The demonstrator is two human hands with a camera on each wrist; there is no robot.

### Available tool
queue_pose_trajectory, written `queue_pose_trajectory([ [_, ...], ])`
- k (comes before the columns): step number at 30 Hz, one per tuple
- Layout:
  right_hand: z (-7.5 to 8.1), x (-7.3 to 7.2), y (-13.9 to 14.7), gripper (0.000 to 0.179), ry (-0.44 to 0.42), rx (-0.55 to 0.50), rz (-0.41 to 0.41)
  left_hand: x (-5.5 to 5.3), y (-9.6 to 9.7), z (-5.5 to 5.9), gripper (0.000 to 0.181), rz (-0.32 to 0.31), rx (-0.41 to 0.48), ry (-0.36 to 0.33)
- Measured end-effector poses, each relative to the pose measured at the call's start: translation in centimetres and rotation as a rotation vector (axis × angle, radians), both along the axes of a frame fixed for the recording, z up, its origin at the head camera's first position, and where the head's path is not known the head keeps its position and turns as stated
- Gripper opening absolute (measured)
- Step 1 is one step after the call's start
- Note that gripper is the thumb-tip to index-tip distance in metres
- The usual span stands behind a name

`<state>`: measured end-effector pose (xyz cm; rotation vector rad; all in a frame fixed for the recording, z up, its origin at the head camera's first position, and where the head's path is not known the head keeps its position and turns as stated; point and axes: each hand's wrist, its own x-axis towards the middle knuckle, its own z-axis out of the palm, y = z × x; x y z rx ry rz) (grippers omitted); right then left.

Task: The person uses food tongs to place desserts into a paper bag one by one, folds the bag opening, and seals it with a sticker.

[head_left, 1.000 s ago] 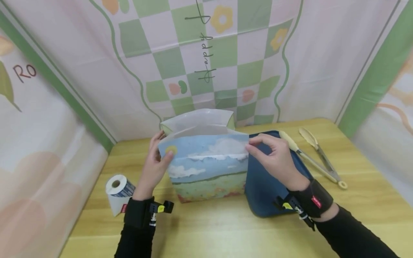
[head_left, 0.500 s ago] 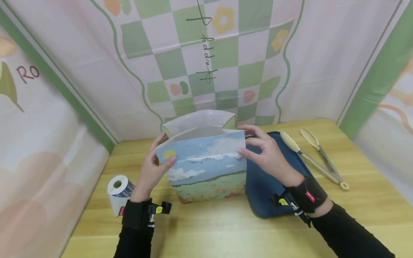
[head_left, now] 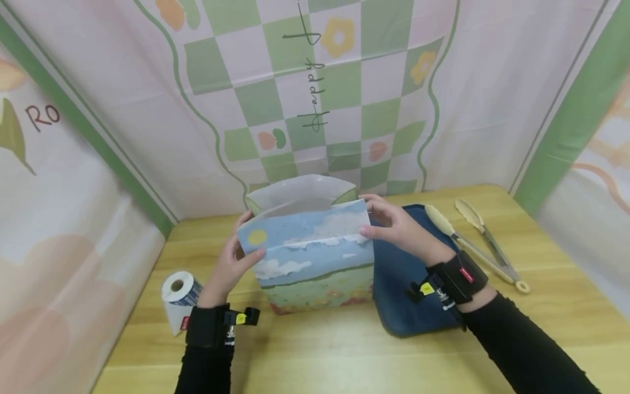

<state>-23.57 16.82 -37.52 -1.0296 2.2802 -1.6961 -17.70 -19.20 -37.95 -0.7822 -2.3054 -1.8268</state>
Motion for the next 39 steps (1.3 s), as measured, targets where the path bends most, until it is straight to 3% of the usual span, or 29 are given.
queue_pose_trajectory([
  [3, -0.4, -0.3, 0.0, 0.022, 0.021, 0.005, -0.050, 0.1, -0.3, -0.2, 0.051, -0.004, 0.010, 0.010],
  [9, -0.7, -0.5, -0.4, 0.036, 0.120, 0.043, -0.170, -0.2, 0.1, -0.2, 0.022, 0.125, -0.043, -0.015],
  [12, -0.8, -0.4, -0.9, 0.033, 0.157, 0.045, -0.225, -0.4, 0.8, -0.1, 0.022, 0.189, -0.024, 0.017],
  [18, -1.3, 0.0, -1.2, 0.011, 0.110, -0.070, -0.274, -0.6, 2.1, -0.5, 0.019, 0.317, 0.082, 0.088],
  [22, -1.7, 0.1, -1.2, 0.019, 0.108, -0.103, -0.311, -0.8, 2.7, -0.9, 0.012, 0.395, 0.130, 0.143],
  [24, -1.8, 0.1, -1.3, 0.027, 0.118, -0.102, -0.314, -0.8, 2.9, -1.0, 0.015, 0.422, 0.166, 0.135],
  [26, -1.9, 0.0, -1.3, 0.032, 0.133, -0.091, -0.299, -0.7, 3.0, -1.0, 0.025, 0.431, 0.187, 0.106],
  [29, -1.9, -0.2, -1.4, 0.036, 0.159, -0.056, -0.257, -0.6, 2.9, -0.7, 0.039, 0.393, 0.174, 0.047],
  [34, -1.7, -0.3, -1.5, 0.038, 0.260, -0.011, -0.134, -0.7, 2.6, -0.1, 0.030, 0.334, 0.012, 0.042],
  [39, -2.0, -0.1, -2.0, 0.036, 0.289, -0.047, -0.056, -0.6, 2.4, -0.1, 0.015, 0.319, -0.049, 0.076],
])
